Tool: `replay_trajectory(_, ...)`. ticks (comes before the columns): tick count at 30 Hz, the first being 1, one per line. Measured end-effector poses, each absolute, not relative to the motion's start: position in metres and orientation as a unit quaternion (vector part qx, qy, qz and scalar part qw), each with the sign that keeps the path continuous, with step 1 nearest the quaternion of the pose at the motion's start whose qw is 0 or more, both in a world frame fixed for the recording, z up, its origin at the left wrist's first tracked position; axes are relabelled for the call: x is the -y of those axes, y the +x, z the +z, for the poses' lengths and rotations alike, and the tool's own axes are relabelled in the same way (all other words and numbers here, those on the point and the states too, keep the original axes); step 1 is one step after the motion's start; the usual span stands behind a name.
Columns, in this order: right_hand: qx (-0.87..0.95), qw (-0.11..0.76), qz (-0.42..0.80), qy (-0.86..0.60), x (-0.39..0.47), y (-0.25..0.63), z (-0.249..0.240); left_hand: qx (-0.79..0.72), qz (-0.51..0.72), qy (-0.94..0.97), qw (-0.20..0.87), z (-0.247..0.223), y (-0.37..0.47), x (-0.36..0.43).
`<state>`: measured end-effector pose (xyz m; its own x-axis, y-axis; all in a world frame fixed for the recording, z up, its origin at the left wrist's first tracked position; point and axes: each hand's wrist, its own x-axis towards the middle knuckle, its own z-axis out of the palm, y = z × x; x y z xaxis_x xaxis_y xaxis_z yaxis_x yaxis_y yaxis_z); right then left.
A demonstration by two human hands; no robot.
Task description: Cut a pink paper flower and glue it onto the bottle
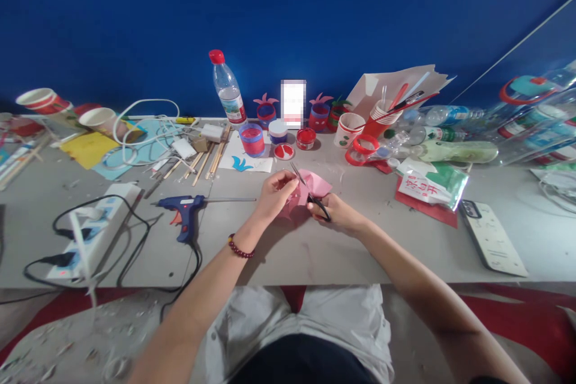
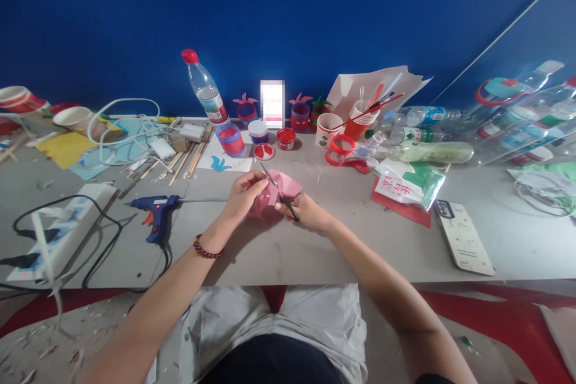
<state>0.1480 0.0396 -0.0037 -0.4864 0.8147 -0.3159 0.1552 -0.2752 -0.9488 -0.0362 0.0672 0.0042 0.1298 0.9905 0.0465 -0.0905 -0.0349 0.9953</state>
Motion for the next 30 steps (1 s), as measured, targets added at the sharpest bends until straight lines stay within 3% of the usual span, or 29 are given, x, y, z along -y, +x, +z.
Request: replay_trajectory(30, 0.555, 0.244, 0.651, -0.456, -0.040, 0.146, 0.001, -0.431, 0.512, 0.538, 0.513, 0.003, -0.037, -0.067)
